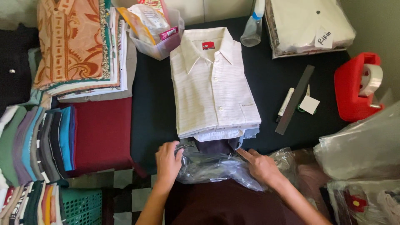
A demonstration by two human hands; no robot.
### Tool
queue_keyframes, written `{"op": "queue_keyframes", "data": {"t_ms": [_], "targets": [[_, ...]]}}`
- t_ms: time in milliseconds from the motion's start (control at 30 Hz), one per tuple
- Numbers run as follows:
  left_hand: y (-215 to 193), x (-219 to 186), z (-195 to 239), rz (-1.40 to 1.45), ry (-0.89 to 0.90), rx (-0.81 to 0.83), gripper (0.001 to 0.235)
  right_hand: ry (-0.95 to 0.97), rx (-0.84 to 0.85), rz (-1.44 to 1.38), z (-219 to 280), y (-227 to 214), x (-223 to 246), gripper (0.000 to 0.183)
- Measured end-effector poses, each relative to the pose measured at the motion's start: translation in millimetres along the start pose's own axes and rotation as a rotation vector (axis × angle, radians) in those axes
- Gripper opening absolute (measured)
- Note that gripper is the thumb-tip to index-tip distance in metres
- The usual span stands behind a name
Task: Placing a folded white dress shirt into a plastic bag and sealing it.
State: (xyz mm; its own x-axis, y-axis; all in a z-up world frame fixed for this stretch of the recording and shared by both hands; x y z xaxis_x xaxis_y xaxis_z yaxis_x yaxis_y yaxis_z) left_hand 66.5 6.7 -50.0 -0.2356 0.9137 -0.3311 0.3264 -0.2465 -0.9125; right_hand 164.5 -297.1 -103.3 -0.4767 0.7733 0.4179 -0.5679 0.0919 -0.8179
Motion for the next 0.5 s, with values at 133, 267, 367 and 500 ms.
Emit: {"op": "queue_keyframes", "data": {"t_ms": [133, 267, 367, 500], "targets": [[20, 11, 12, 0.439, 0.013, 0.238, 0.025, -0.042, -0.041, -0.011, 0, -4, 2, 0.069], [17, -9, 21, 0.474, 0.122, 0.374, 0.050, -0.022, 0.066, -0.001, -6, 10, -9, 0.076], [31, -17, 19, 0.378, 0.097, 0.516, 0.053, 0.008, 0.155, 0.017, -7, 5, -6, 0.072], [21, -29, 17, 0.233, 0.181, 0.506, 0.060, 0.148, 0.266, 0.105, -5, 1, -16, 0.082]]}}
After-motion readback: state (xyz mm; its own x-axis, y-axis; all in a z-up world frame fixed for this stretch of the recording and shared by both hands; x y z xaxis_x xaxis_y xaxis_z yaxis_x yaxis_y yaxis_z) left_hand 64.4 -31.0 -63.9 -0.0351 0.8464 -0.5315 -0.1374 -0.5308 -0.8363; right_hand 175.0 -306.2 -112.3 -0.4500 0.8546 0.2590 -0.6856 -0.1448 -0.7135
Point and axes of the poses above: each hand's wrist, its own z-axis away from the middle knuckle, its own y-axis out of the palm, x = y × z, the point moved 10 cm from there along -z, towards the middle knuckle, and after that the axes turned 9 degrees about x, right-handed, at the moved point
